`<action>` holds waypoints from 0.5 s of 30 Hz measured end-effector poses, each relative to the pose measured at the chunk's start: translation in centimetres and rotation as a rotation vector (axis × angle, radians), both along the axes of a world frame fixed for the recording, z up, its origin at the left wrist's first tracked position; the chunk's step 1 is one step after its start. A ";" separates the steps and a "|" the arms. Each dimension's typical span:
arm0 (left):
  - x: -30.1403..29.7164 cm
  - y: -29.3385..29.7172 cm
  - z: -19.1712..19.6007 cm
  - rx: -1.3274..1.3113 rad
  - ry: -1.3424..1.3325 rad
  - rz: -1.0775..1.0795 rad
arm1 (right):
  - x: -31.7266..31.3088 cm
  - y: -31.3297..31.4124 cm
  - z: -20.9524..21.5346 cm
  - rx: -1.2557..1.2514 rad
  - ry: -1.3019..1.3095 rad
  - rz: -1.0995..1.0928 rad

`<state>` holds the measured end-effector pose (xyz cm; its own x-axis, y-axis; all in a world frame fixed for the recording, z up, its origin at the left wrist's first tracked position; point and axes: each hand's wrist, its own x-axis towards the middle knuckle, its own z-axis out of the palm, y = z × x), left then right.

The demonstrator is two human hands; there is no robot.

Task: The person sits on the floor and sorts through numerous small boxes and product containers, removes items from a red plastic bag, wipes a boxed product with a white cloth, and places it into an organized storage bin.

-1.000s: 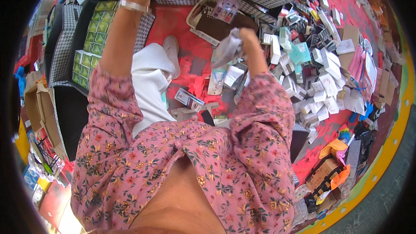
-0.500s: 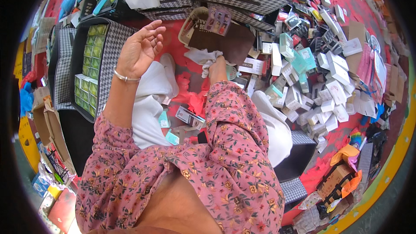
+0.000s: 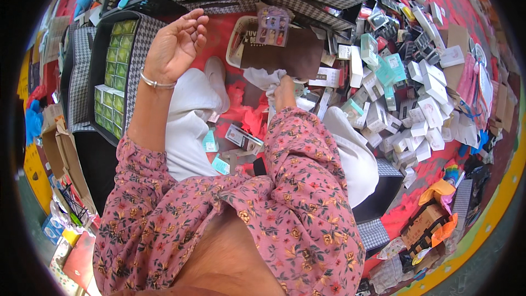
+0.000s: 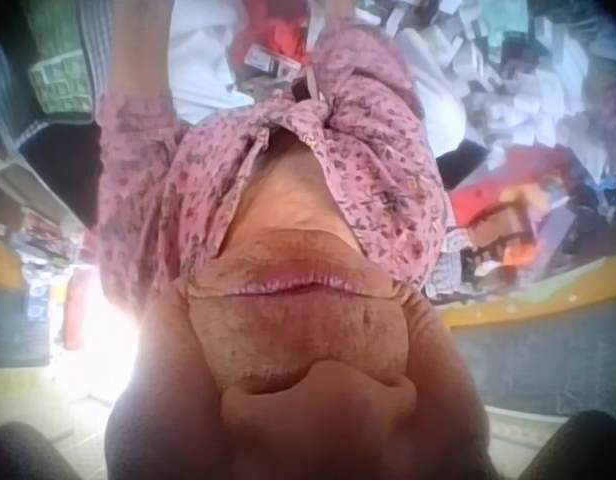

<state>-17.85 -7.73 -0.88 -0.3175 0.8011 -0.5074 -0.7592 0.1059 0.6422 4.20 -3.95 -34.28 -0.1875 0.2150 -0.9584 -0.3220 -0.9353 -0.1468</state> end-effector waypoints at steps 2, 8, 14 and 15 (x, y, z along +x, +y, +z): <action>-0.4 0.0 -0.4 0.021 0.005 -0.003 | 1.1 -0.5 0.2 -0.005 -0.025 0.030; -0.6 0.9 0.1 0.021 0.045 0.029 | 3.3 -0.4 0.7 0.034 -0.235 0.142; -3.1 -0.4 -1.0 0.079 -0.001 0.107 | 4.9 1.9 7.5 0.428 -1.084 0.706; -2.8 -0.6 -0.6 0.071 -0.021 0.141 | 4.6 2.7 9.9 0.465 -1.135 0.723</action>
